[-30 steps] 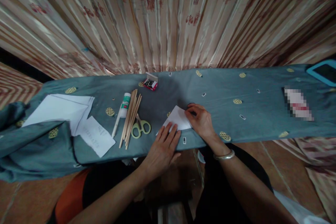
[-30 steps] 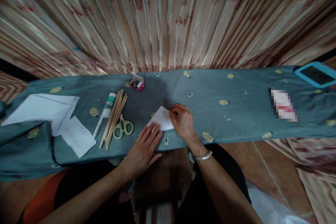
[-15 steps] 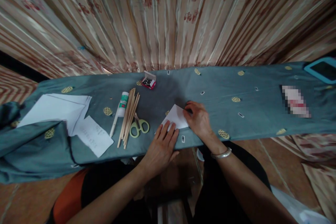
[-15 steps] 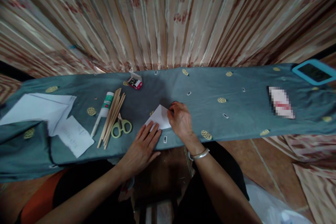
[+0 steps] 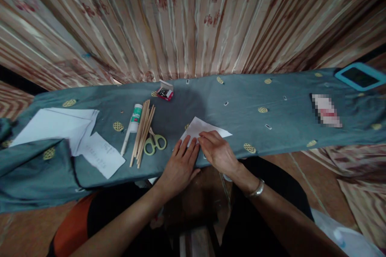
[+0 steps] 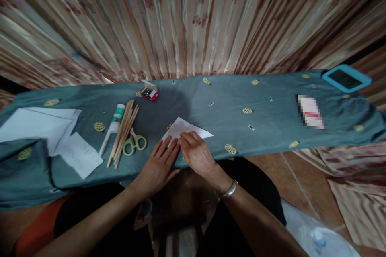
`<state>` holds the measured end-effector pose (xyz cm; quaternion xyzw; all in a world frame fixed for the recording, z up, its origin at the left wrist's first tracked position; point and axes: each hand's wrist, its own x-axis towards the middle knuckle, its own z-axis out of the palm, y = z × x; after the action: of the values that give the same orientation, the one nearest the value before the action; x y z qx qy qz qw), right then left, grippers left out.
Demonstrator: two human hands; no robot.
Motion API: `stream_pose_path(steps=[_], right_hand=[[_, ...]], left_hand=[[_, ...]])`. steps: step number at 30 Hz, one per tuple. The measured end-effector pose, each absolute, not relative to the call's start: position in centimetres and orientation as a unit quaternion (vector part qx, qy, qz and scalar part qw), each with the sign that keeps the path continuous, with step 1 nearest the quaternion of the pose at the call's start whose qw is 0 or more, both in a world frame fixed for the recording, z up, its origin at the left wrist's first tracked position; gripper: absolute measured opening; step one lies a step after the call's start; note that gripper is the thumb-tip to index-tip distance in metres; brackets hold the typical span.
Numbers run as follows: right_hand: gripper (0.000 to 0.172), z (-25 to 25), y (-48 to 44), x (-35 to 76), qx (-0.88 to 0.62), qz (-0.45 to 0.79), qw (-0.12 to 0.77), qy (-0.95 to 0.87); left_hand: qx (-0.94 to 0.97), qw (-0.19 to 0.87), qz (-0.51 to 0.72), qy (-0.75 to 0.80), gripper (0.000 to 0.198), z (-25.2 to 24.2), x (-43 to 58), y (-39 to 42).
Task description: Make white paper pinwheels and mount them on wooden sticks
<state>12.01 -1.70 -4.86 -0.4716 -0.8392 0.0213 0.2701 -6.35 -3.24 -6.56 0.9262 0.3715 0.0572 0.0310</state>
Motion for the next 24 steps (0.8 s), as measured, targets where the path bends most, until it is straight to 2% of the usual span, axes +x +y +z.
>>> stream_pose_path(steps=[12, 21, 24], right_hand=[[0.015, -5.5, -1.8, 13.5, -0.559, 0.063, 0.267, -0.782], [0.012, -5.4, -1.8, 17.9, -0.642, 0.007, 0.242, -0.727], [0.013, -4.8, -1.5, 17.2, -0.632, 0.009, 0.273, -0.725]], left_hand=[[0.928, 0.023, 0.074, 0.364, 0.063, -6.5, -6.5, -3.2], [0.927, 0.033, 0.066, 0.368, 0.062, -6.1, -6.5, -3.2], [0.927, 0.031, 0.065, 0.368, 0.062, -6.0, -6.5, -3.3]])
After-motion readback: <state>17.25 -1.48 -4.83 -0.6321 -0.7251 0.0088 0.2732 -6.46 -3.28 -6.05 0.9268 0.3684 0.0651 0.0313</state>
